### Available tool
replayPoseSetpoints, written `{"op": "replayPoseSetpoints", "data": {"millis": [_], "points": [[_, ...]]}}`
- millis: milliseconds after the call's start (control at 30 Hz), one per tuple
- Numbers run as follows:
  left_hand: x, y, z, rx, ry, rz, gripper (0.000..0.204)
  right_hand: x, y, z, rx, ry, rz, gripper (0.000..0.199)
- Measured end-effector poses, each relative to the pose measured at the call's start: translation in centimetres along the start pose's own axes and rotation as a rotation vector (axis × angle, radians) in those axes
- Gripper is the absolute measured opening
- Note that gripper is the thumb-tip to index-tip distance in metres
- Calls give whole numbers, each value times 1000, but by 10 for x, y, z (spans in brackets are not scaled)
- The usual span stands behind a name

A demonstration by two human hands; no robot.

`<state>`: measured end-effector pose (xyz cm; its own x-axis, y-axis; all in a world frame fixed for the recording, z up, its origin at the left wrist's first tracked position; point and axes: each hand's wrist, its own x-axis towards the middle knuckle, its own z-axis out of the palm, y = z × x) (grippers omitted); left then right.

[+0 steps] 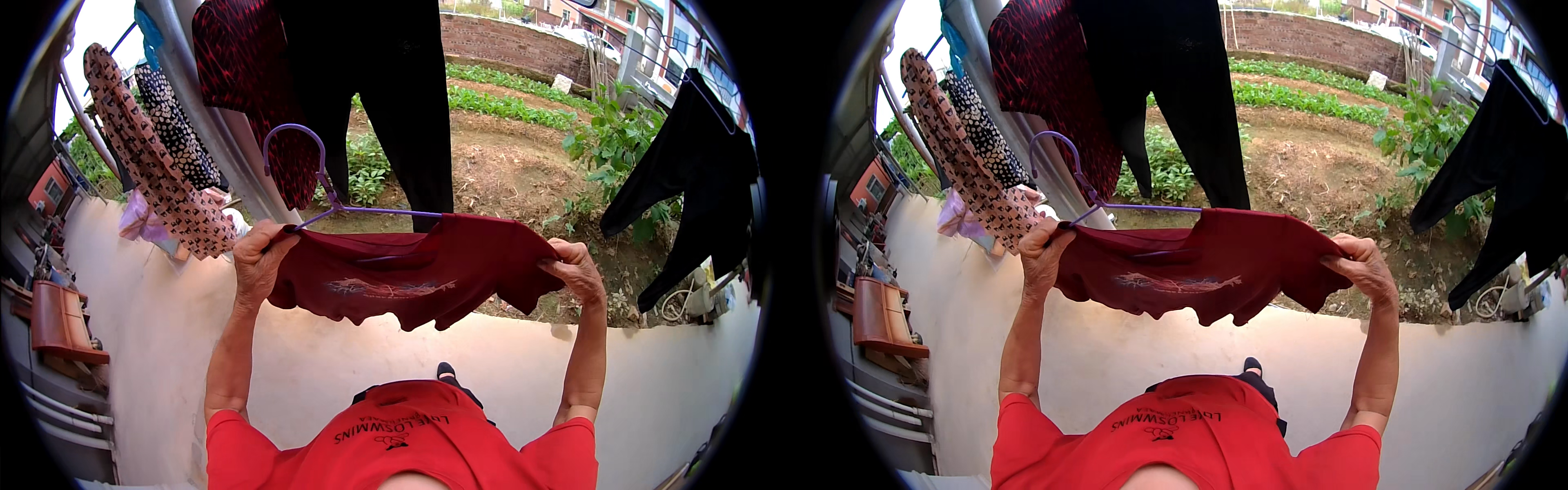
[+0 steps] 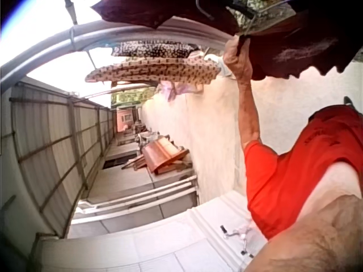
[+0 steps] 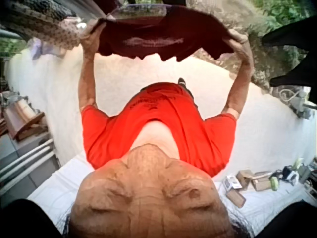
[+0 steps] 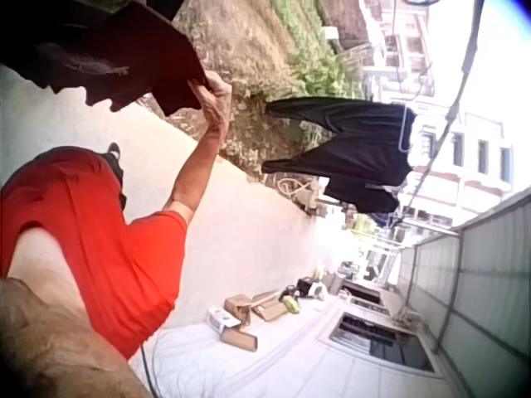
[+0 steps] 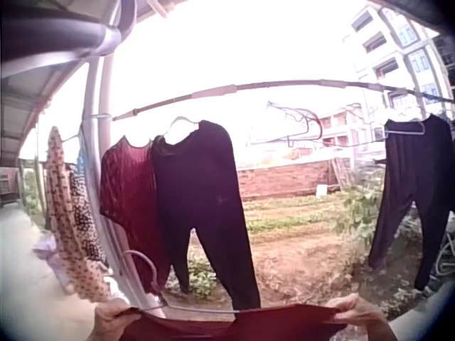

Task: The person hangs several garments on a clothesline using hangers. They pick up a red patterned top, a black top, and a maroon top from a pink child's bicycle basket, place each on a hanger, and hang them on the line. The person also retrieves an empty hanger from the line and returns it to the basket.

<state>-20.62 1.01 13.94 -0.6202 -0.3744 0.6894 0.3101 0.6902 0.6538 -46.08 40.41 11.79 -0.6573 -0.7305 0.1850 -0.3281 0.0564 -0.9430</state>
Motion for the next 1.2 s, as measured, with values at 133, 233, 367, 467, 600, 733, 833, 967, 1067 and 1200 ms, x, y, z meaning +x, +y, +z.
{"op": "replayPoseSetpoints", "data": {"millis": [133,233,367,467,600,733,833,967,1067,1200], "points": [[-2,1,-5,38,-7,8,16,-7,-19,-1,-518,-53,114,16],[-7,8,-7,14,41,-3,15,-8,-34,-26,-685,-128,348,27],[-10,16,5,-18,39,-6,14,-20,-81,2,-787,197,-428,47],[-9,17,18,-18,4,1,14,12,-117,44,-747,87,-647,50],[-7,24,33,-29,-9,-2,15,51,-114,85,-809,-61,-661,25],[-4,36,33,-10,-102,-60,17,65,-111,90,-779,-20,-727,13],[-3,28,19,-4,-173,-68,17,63,-117,82,-752,-11,-735,11],[-5,16,10,-97,-167,-97,17,67,-109,70,-672,5,-744,10],[-2,15,15,-191,-219,-220,18,69,-102,67,-659,34,-732,12],[8,-25,18,-65,-269,-170,20,85,-84,60,-679,71,-670,16]]}}
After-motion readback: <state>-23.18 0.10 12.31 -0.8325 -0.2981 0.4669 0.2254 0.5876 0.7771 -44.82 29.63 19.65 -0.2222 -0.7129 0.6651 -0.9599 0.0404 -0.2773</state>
